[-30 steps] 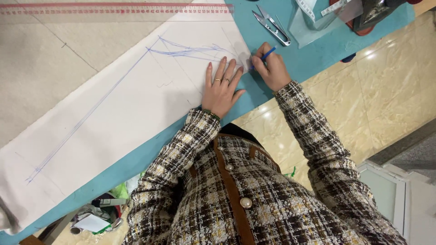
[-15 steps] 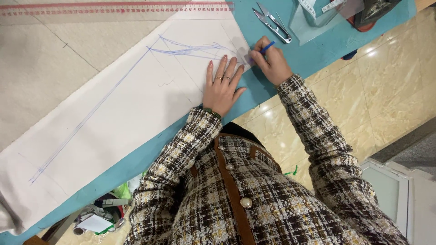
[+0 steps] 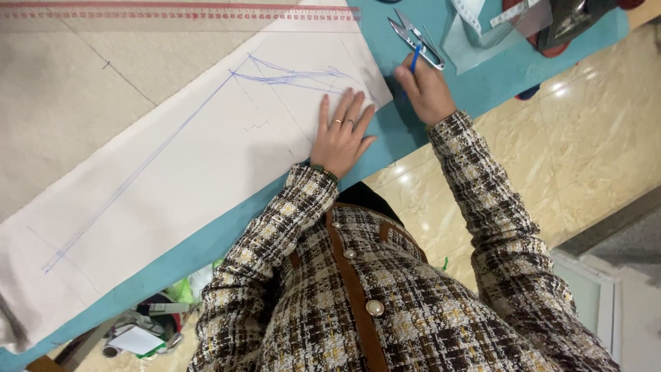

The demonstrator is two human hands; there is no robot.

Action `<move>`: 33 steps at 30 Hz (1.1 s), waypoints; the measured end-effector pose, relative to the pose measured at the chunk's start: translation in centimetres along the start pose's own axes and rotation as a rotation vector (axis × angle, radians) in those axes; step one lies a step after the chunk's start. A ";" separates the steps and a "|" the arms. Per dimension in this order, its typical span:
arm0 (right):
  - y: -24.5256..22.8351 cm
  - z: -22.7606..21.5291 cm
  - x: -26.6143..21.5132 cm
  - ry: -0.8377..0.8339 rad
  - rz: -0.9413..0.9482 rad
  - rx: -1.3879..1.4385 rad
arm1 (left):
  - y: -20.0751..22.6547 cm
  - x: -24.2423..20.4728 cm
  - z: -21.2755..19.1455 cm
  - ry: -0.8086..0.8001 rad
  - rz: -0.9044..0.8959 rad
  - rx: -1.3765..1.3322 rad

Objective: The person uses a ruler and a blue pen to draw straight lines and curves on a large sheet of white paper laid on a table. They measure and mark the paper repeatedly, creating a pattern layout. Finally, they pick up a pair of scissors to begin cutting along the drawn lines.

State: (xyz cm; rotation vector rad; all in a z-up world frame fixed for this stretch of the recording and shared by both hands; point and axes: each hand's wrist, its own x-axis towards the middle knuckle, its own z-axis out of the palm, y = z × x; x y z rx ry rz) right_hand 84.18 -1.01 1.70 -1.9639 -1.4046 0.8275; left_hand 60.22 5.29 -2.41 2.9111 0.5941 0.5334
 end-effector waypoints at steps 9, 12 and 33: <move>2.1 -3.6 8.1 0.217 -0.161 -0.722 | 4.2 -1.8 2.9 -0.233 0.293 -0.441; 1.9 -3.3 9.9 0.144 -0.515 -0.600 | 5.5 -1.0 3.3 -0.024 0.205 -0.619; 6.5 -6.3 11.1 -0.103 -0.315 -0.435 | 8.9 0.9 3.1 0.284 -0.557 0.198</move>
